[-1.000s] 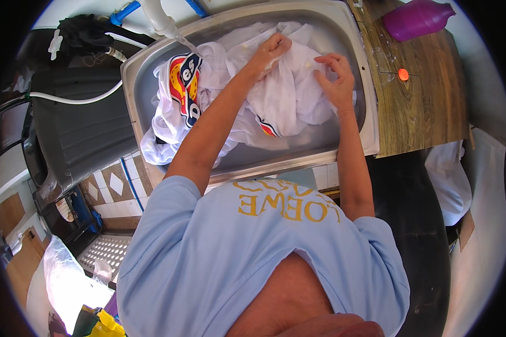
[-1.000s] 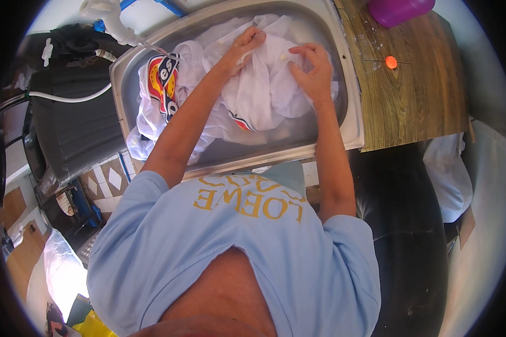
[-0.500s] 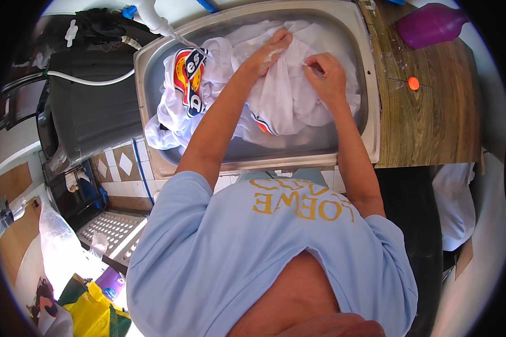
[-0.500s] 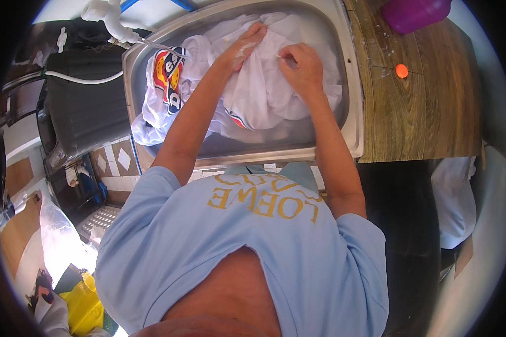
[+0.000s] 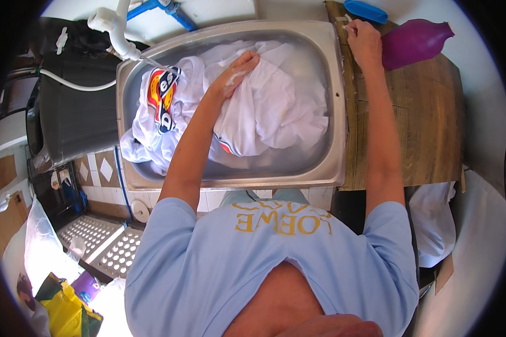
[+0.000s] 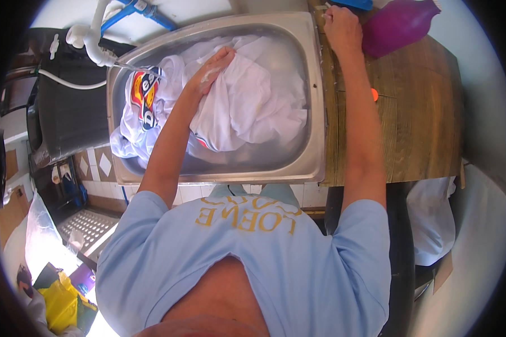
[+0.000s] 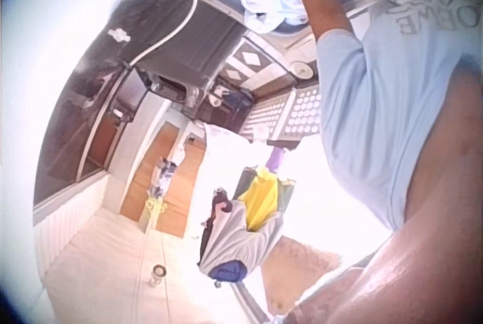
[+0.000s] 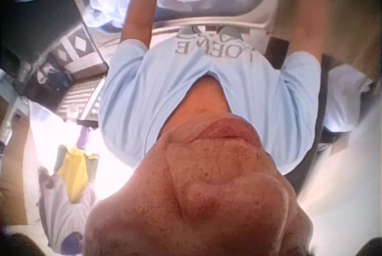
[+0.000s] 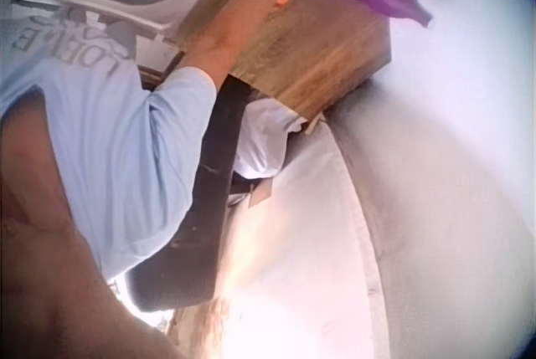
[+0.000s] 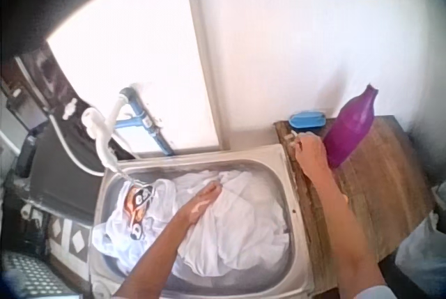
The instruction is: The person washes white garments by hand in a sink using a liquid detergent and a bar of soap, scrubbing the fabric against itself and rinsing it under a faucet.
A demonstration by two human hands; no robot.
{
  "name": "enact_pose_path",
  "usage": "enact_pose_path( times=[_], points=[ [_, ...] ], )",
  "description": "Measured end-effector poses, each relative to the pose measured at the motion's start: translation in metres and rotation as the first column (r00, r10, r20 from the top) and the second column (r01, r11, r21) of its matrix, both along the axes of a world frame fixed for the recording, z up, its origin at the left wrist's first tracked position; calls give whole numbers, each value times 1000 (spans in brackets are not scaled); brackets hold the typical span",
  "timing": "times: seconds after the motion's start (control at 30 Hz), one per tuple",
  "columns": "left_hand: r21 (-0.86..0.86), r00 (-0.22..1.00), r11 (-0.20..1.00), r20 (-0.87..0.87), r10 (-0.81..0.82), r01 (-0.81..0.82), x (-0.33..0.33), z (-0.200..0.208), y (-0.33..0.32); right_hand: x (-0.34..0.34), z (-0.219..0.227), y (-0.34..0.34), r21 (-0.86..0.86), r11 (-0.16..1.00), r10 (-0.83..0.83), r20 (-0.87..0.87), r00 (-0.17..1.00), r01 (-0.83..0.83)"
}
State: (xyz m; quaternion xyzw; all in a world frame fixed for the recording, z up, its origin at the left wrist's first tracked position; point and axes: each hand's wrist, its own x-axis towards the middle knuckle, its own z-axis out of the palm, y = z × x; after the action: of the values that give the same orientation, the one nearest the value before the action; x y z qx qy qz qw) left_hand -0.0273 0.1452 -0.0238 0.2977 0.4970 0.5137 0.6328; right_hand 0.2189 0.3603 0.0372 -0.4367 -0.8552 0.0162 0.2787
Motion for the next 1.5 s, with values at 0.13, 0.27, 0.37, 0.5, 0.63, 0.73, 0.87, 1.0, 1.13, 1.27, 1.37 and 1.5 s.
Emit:
enact_pose_path(
  times=[0.13, 0.27, 0.37, 0.5, 0.63, 0.73, 0.87, 1.0, 1.13, 1.27, 1.37, 1.5],
  points=[
    [0, 998, 1000, 55, 19, -19, -3, -1, -5, -3, -3, 8, -31, 999, 24, 139, 990, -19],
    [6, 999, 1000, 50, 10, -10, -5, 0, -6, 6, 19, -19, -123, 988, -76, 101, 992, 88],
    [28, 997, 1000, 77, -13, 11, -10, -5, -11, -15, 16, -73, -414, 907, -8, -215, 976, -84],
    [70, 987, 996, 152, -59, 48, -8, 0, -7, -35, -40, -126, -674, 578, 100, -501, 859, -460],
    [95, 962, 995, 272, -17, -9, -10, 6, -13, -41, -46, -138, -779, 242, 17, -593, 805, -579],
    [107, 952, 993, 304, 17, -53, -13, 7, -17, -41, -38, -148, -760, 119, -112, -650, 752, -639],
    [181, 989, 976, 110, 101, -119, -11, 3, -20, -42, -34, -163, -728, 102, -304, -671, 676, -678],
    [165, 984, 985, 179, 20, -50, -12, 14, -29, -43, -35, -177, -639, 261, -339, -763, 551, -724],
    [95, 973, 993, 215, -85, 66, -7, 25, -28, -49, -33, -187, -587, 285, -368, -797, 479, -758],
    [151, 977, 984, 179, -117, 90, -7, 15, -28, -56, -35, -195, -587, 491, -221, -799, 559, -644],
    [155, 978, 988, 202, -56, 24, -4, 13, -32, -62, -23, -202, -308, 881, 104, -614, 782, -359],
    [146, 972, 989, 232, -37, 3, -2, 13, -32, -61, -17, -205, -114, 958, 178, -485, 856, -264]
  ],
)
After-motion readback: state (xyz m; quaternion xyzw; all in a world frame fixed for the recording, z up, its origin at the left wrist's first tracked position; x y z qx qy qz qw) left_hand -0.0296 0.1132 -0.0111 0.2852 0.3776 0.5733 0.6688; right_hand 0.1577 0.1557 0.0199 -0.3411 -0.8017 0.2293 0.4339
